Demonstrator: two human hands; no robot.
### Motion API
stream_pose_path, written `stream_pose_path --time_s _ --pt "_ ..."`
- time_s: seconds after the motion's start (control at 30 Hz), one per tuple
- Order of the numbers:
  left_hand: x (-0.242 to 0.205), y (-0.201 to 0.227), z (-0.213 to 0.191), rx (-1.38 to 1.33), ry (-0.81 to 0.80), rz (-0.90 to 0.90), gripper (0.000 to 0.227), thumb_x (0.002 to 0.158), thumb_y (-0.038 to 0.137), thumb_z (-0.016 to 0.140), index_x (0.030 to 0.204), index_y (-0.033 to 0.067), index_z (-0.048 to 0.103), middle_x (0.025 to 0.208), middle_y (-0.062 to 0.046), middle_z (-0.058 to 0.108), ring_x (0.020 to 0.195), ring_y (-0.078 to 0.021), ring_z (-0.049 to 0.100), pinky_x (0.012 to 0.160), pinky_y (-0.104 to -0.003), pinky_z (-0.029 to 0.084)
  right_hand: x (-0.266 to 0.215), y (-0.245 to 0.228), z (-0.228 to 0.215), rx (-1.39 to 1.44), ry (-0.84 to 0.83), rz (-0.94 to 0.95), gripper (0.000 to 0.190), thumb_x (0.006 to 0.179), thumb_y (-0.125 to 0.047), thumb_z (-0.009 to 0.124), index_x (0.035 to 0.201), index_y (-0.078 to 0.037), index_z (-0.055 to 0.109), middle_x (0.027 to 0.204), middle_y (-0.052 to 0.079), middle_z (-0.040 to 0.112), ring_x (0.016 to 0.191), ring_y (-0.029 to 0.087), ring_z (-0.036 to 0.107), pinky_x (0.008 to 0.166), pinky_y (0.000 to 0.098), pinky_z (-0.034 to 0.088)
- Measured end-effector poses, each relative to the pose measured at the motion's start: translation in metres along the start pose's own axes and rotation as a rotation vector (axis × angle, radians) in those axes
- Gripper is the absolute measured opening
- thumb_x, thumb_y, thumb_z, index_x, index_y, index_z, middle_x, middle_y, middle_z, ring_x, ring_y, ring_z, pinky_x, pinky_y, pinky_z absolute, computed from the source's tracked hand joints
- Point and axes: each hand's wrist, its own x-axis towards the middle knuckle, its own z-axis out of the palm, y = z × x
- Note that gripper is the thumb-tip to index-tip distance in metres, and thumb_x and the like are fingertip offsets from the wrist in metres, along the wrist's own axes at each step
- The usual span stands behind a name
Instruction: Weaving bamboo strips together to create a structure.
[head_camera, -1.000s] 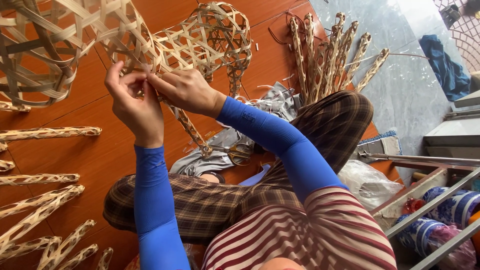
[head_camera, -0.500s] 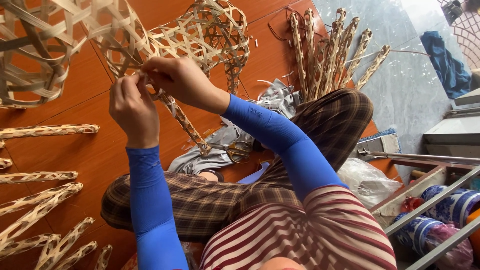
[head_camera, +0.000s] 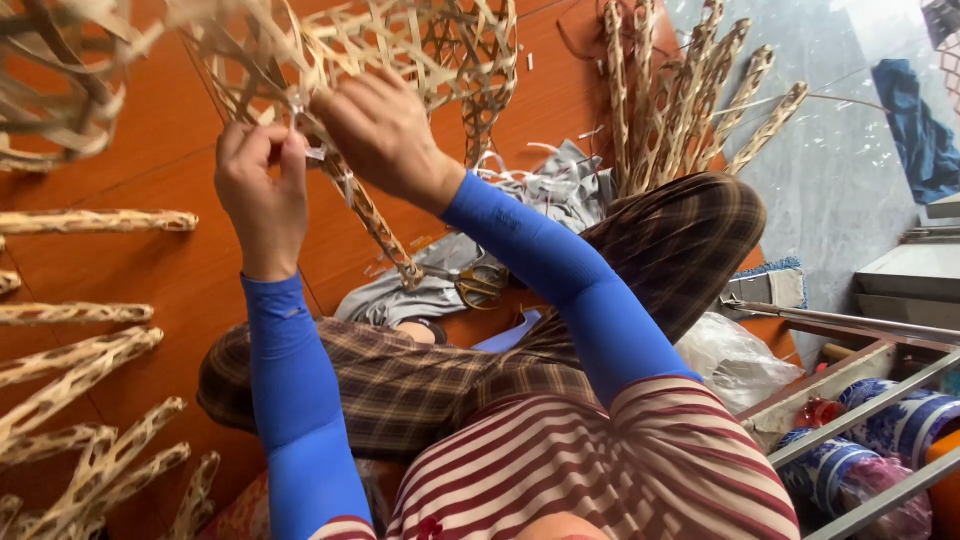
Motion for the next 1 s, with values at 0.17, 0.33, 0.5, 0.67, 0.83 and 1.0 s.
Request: stream_pose_path --time_s 0.17,0.33,0.5,0.67,0.83,1.0 --pt "-0.003 0.003 -0.007 -0.444 -0.023 -0.233 0.021 0.108 0.013 0.070 0.098 -0.0042 0.070 0.099 -0.009 0.061 0.087 -0.0191 0.064 0.077 -0.032 0.051 -0.043 -0.042 0.007 0.016 -0.201 -0.013 0.052 0.089 -0.008 0.069 0.140 -0.007 0.058 0.127 0.005 0.065 0.117 0.022 0.058 0.106 0.0489 0.043" --pt "-0.009 -0.012 0.007 -0.237 0.082 -0.136 0.018 0.105 0.011 0.079 0.098 -0.0026 0.071 0.102 -0.010 0.060 0.093 -0.0214 0.058 0.082 -0.035 0.050 -0.105 -0.069 0.000 0.162 -0.245 -0.079 0.049 0.082 -0.008 0.068 0.130 -0.008 0.059 0.126 0.012 0.063 0.119 0.031 0.059 0.105 0.0505 0.048" --pt "-0.017 -0.012 0.015 -0.080 0.152 -0.083 0.017 0.105 0.012 0.082 0.098 0.0007 0.071 0.107 -0.009 0.057 0.104 -0.0227 0.055 0.090 -0.037 0.049 -0.301 -0.009 0.062 0.263 -0.901 0.283 0.026 0.091 -0.022 0.069 0.111 -0.006 0.064 0.102 0.014 0.070 0.092 0.036 0.068 0.074 0.0459 0.056" --pt "-0.016 -0.014 0.025 -0.139 0.163 -0.169 0.020 0.104 0.018 0.082 0.095 0.0037 0.072 0.111 -0.009 0.051 0.100 -0.0203 0.053 0.086 -0.033 0.052 -0.418 0.034 0.062 0.011 -1.383 0.397 0.040 0.080 -0.033 0.076 0.111 -0.008 0.069 0.111 0.023 0.062 0.102 0.042 0.064 0.083 0.0487 0.055" --pt "-0.015 -0.017 0.033 -0.158 0.216 -0.167 0.019 0.102 0.018 0.082 0.095 0.0044 0.072 0.117 -0.011 0.048 0.105 -0.0215 0.054 0.091 -0.035 0.055 -0.479 0.040 0.091 -0.148 -1.232 0.230 0.030 0.085 -0.017 0.068 0.111 -0.003 0.068 0.114 0.022 0.061 0.102 0.043 0.064 0.083 0.0478 0.056" --pt "-0.016 -0.016 0.027 -0.159 0.249 -0.170 0.018 0.102 0.018 0.082 0.095 0.0046 0.071 0.122 -0.012 0.048 0.111 -0.0234 0.056 0.097 -0.038 0.055 -0.434 0.036 0.071 -0.047 -1.049 0.423 0.041 0.085 -0.016 0.068 0.122 0.000 0.060 0.105 0.031 0.062 0.087 0.046 0.068 0.078 0.0482 0.057"
